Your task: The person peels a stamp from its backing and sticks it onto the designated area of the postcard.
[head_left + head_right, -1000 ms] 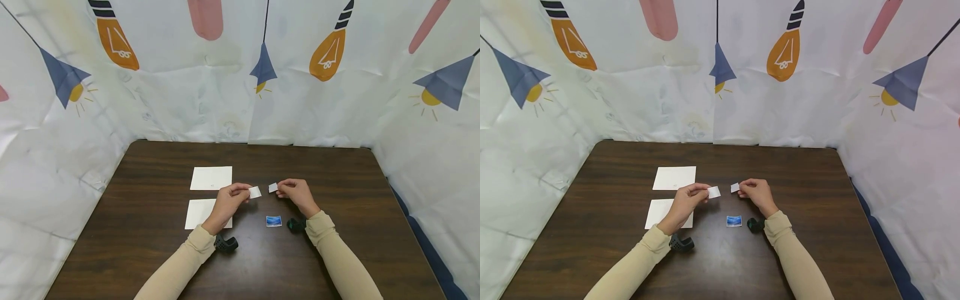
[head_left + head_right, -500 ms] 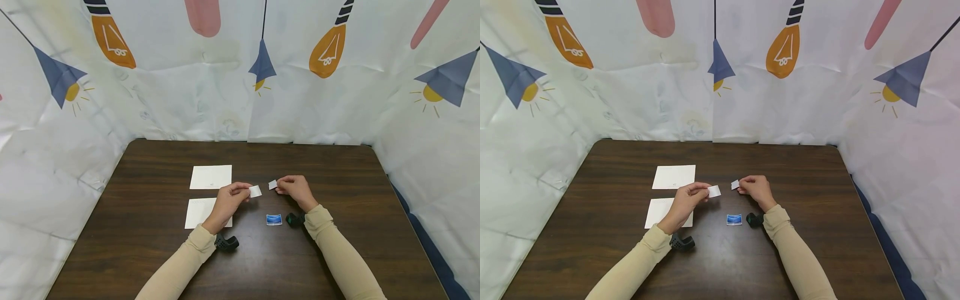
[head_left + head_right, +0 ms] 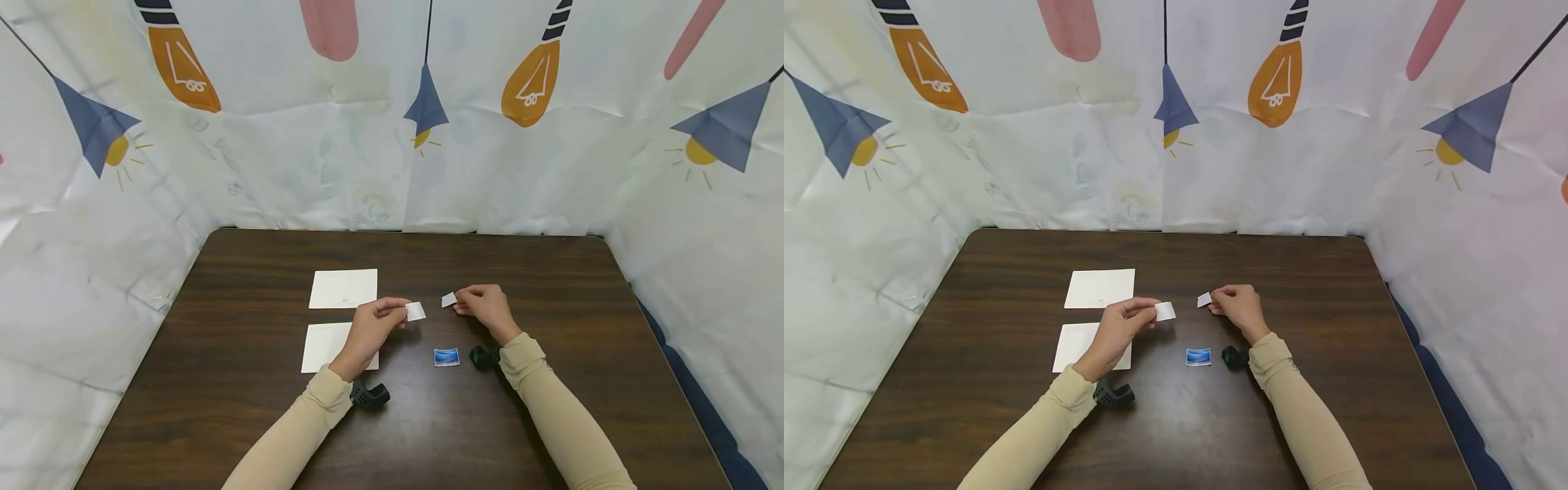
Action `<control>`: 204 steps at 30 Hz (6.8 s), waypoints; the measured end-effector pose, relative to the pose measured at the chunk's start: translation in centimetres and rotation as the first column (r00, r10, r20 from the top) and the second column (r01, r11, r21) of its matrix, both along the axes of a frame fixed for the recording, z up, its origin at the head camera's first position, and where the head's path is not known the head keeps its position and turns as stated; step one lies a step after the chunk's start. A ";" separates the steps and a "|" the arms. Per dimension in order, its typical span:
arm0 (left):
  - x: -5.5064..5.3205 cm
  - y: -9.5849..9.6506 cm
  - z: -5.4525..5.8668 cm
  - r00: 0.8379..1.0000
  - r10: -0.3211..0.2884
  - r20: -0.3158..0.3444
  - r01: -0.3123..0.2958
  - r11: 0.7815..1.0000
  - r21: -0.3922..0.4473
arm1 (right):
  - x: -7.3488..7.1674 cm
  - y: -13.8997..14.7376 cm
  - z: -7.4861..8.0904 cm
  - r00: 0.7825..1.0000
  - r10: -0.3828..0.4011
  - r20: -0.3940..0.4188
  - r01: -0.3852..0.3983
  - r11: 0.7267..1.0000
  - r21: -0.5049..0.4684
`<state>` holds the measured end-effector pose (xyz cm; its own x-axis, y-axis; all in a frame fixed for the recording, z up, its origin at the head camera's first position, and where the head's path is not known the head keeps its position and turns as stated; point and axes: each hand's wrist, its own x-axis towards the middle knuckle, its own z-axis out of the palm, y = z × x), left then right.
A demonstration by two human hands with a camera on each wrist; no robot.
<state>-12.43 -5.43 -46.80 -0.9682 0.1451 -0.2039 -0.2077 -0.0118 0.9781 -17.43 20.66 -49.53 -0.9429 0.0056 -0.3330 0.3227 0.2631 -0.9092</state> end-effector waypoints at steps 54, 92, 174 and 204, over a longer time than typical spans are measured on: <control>1.2 0.2 2.0 0.999 -0.051 -0.011 0.051 0.998 0.025 | 5.2 -2.3 3.9 0.553 0.409 -0.726 -0.083 0.894 0.440; 1.2 0.3 0.5 0.997 -0.081 0.017 0.080 0.996 0.041 | 5.8 -2.6 4.6 0.055 0.689 -0.723 0.015 0.723 0.690; -3.0 -13.1 -0.2 0.706 -0.577 -0.410 -0.232 0.358 -0.904 | 0.3 -9.5 4.6 0.928 0.174 -0.328 -0.164 0.985 0.058; -6.2 -16.3 -0.7 0.775 -0.631 0.019 0.147 0.150 -0.978 | -5.1 -14.2 1.3 0.978 0.120 -0.171 -0.134 0.988 -0.075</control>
